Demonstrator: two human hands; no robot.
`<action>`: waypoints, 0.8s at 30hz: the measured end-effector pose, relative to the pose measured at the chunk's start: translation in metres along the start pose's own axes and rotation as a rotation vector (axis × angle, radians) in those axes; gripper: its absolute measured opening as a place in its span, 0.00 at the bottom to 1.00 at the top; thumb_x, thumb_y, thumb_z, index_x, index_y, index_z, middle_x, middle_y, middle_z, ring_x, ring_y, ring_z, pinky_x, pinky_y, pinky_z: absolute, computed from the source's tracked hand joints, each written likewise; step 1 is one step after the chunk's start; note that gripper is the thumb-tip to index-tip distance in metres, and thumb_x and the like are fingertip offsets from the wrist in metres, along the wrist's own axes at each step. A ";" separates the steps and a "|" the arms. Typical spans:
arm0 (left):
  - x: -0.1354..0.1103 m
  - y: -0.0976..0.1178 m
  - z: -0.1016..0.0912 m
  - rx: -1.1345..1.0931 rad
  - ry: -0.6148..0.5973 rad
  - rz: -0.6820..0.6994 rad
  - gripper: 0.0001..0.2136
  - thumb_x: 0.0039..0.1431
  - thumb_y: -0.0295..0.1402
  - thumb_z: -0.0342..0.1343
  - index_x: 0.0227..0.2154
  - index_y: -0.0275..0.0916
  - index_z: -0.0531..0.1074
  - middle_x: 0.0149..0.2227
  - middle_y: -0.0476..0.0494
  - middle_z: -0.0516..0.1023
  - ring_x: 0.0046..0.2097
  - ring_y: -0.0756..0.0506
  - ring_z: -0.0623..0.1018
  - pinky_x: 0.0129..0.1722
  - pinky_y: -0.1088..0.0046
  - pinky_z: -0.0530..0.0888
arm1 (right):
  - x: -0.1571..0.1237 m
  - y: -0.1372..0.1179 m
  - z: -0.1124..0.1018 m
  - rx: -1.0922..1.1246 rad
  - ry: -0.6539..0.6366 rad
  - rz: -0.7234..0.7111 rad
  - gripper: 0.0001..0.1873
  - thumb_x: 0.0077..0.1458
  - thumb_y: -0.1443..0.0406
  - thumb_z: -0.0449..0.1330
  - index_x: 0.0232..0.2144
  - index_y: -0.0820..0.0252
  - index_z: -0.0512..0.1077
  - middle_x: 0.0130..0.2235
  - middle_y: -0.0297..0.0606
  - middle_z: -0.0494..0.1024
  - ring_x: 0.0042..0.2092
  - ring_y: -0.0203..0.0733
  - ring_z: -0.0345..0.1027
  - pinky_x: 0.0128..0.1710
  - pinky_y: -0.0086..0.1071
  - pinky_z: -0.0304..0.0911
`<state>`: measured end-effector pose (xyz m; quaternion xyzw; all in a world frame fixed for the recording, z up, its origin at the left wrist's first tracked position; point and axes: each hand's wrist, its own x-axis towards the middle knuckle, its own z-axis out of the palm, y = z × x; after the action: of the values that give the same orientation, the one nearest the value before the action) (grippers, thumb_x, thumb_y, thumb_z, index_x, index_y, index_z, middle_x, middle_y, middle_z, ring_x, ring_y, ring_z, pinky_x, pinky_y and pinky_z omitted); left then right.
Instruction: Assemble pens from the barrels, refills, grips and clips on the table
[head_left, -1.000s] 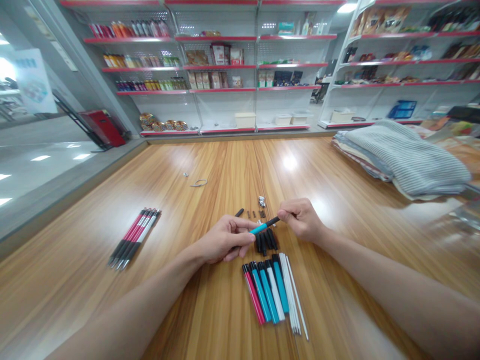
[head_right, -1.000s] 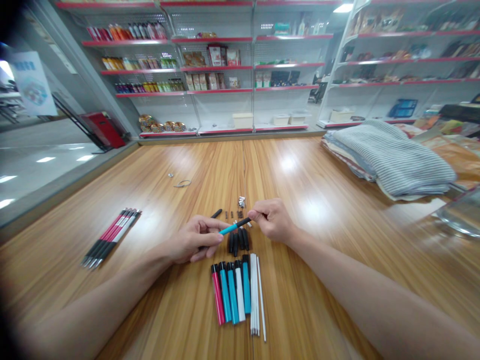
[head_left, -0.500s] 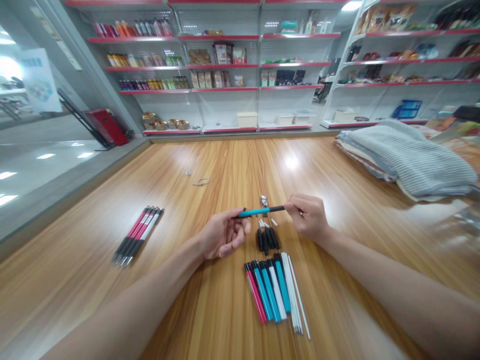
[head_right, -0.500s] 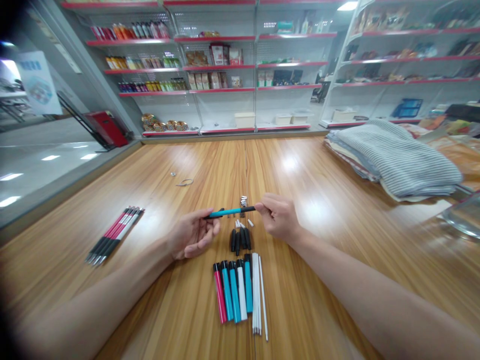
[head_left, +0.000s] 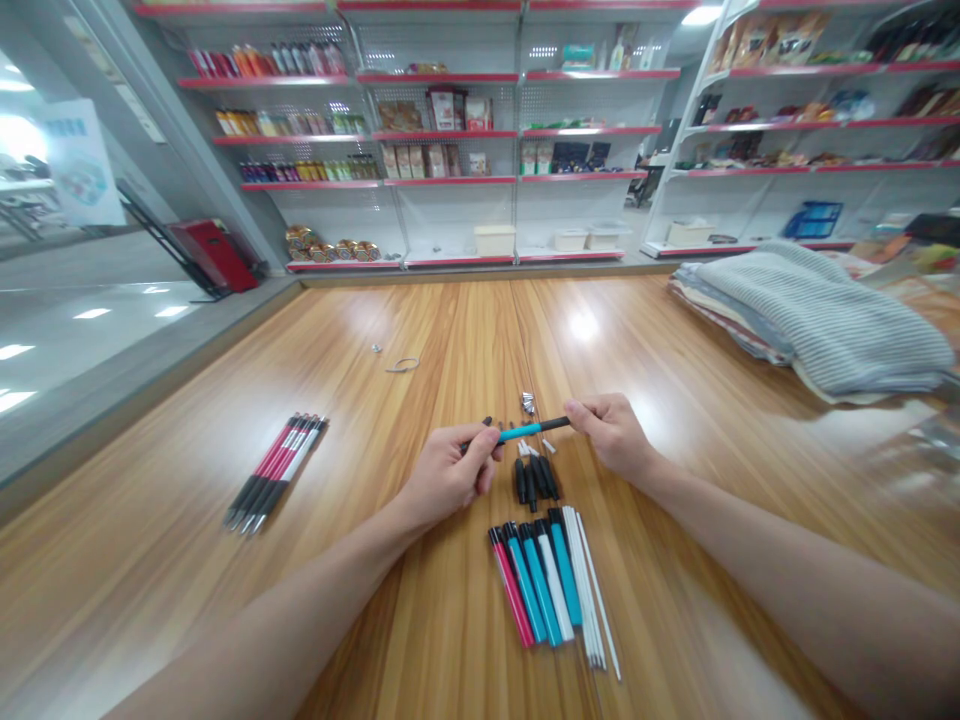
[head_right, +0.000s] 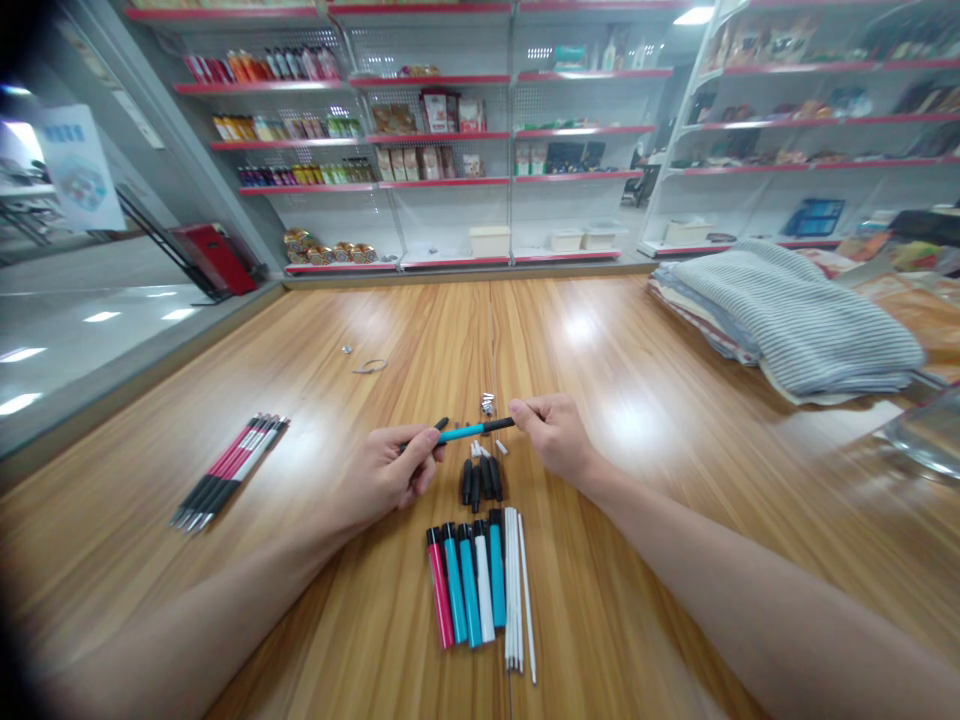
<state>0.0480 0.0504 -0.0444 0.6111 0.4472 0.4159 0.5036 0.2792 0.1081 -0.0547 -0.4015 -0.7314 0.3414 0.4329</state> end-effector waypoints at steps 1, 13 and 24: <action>-0.001 0.001 0.001 0.084 0.017 0.048 0.19 0.63 0.44 0.50 0.23 0.34 0.68 0.15 0.51 0.66 0.15 0.55 0.63 0.15 0.81 0.60 | 0.002 0.002 0.000 0.070 -0.031 0.044 0.30 0.60 0.52 0.53 0.13 0.59 0.49 0.17 0.27 0.46 0.20 0.29 0.39 0.21 0.32 0.35; 0.002 0.004 0.005 0.090 -0.105 0.122 0.17 0.66 0.40 0.47 0.38 0.32 0.75 0.21 0.48 0.70 0.22 0.54 0.66 0.23 0.80 0.63 | -0.003 -0.008 0.022 0.675 0.007 0.196 0.17 0.53 0.54 0.63 0.35 0.64 0.74 0.20 0.31 0.66 0.20 0.29 0.53 0.18 0.27 0.41; -0.006 0.002 0.005 -0.089 -0.280 0.204 0.16 0.59 0.34 0.57 0.49 0.36 0.74 0.37 0.37 0.79 0.22 0.54 0.69 0.21 0.77 0.67 | 0.000 -0.005 0.020 0.790 0.025 0.311 0.20 0.51 0.50 0.64 0.28 0.63 0.72 0.18 0.30 0.66 0.17 0.27 0.50 0.16 0.25 0.39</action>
<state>0.0511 0.0431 -0.0432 0.6823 0.2894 0.3949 0.5429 0.2596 0.1024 -0.0586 -0.3141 -0.4698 0.6519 0.5057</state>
